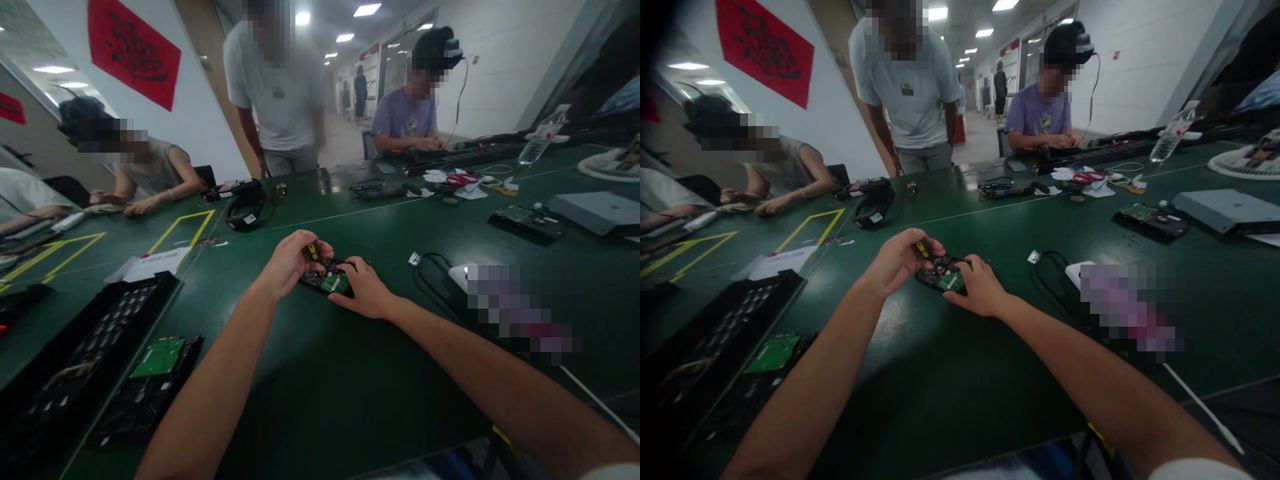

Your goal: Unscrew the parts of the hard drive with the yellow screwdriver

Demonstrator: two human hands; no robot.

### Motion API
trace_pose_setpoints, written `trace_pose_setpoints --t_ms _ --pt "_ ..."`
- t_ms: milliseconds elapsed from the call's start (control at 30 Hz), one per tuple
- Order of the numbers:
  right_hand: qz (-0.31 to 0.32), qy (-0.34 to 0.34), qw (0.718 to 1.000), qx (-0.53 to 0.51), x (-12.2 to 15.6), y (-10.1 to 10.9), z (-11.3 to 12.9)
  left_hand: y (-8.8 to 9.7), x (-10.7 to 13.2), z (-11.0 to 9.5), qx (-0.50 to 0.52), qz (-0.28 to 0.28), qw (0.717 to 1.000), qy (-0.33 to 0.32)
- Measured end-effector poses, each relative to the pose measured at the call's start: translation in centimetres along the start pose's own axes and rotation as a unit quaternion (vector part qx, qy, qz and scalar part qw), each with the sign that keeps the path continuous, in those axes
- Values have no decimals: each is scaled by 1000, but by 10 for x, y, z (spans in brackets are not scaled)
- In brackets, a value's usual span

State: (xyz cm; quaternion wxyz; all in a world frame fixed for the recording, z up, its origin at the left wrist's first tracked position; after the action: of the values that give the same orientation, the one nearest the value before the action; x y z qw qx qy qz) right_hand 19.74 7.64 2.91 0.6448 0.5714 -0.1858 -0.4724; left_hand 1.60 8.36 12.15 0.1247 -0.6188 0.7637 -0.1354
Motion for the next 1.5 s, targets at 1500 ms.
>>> trace_pose_setpoints --t_ms 1500 --pt "13 -8 1000 -8 1 3 2 6 -2 -6 15 -48 999 -11"
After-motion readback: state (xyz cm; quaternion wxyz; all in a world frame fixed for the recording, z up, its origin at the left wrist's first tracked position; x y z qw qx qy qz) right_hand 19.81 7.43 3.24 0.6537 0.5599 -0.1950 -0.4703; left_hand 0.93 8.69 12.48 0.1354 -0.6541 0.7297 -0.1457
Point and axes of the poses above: each hand's wrist, its own x-axis away from the middle knuckle, its own y-axis out of the back of the hand, z = x × y, the point moved 4 cm from there along -x, towards the middle knuckle, and after that the axes turned 9 degrees about x, right-handed, at the moved point
